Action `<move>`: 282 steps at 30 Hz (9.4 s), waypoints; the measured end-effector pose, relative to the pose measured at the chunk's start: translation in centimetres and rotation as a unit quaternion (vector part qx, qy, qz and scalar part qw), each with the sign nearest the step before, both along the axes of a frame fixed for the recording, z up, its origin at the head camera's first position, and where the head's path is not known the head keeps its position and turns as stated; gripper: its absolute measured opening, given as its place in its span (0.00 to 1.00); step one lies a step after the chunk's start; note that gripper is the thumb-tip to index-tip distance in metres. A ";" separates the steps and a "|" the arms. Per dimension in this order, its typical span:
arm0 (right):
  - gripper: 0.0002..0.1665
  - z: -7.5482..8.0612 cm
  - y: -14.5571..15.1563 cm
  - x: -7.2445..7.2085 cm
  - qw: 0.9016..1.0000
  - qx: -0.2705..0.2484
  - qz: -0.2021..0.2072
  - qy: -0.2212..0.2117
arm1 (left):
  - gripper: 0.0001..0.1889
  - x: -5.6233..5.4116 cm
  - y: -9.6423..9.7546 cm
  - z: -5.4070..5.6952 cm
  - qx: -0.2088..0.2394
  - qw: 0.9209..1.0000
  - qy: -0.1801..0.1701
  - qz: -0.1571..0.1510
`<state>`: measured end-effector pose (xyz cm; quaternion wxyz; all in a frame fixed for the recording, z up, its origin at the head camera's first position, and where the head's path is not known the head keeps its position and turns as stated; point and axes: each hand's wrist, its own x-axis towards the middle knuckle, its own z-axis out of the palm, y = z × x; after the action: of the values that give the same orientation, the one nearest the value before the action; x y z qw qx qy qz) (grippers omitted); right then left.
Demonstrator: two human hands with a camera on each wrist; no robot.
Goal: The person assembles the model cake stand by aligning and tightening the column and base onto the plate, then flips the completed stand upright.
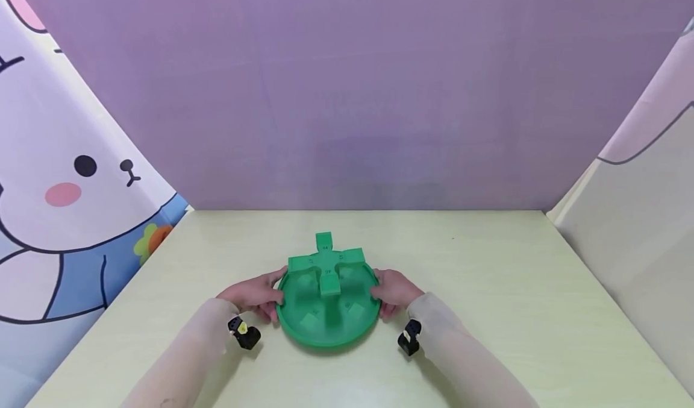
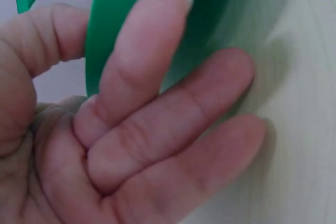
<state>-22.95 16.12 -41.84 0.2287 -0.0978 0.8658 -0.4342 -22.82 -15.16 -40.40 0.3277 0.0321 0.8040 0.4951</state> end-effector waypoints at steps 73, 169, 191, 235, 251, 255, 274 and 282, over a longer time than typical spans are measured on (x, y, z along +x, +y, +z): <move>0.53 2.4 5.9 2.8 0.952 -0.291 0.084 0.050 | 0.37 2.2 1.7 1.1 0.395 0.911 0.009 0.121; 0.50 4.8 4.7 1.5 0.929 -0.339 0.017 0.145 | 0.45 1.5 2.8 2.9 0.256 0.923 0.280 0.058; 0.52 5.4 4.0 1.8 0.927 -0.369 0.004 0.068 | 0.44 1.2 2.2 3.3 0.251 0.935 0.238 0.080; 0.48 5.6 3.2 0.8 0.905 -0.424 -0.041 0.001 | 0.40 0.0 2.1 3.5 0.334 0.930 0.119 0.097; 0.47 4.3 3.3 0.8 0.910 -0.412 -0.050 -0.011 | 0.40 -0.4 2.2 2.3 0.338 0.931 0.098 0.092; 0.47 4.0 3.4 0.7 0.909 -0.414 -0.046 -0.008 | 0.41 -0.5 2.3 2.1 0.337 0.932 0.095 0.095; 0.47 3.0 3.7 0.8 0.915 -0.400 -0.047 -0.011 | 0.40 -0.8 2.4 1.4 0.335 0.934 0.085 0.088; 0.46 3.0 3.6 0.9 0.915 -0.400 -0.045 -0.013 | 0.39 -0.8 2.3 1.3 0.329 0.936 0.087 0.091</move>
<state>-22.06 19.76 -38.80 0.1622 -0.1366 0.6201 -0.7553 -23.66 -12.89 -39.09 0.1809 0.1075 0.6209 0.7551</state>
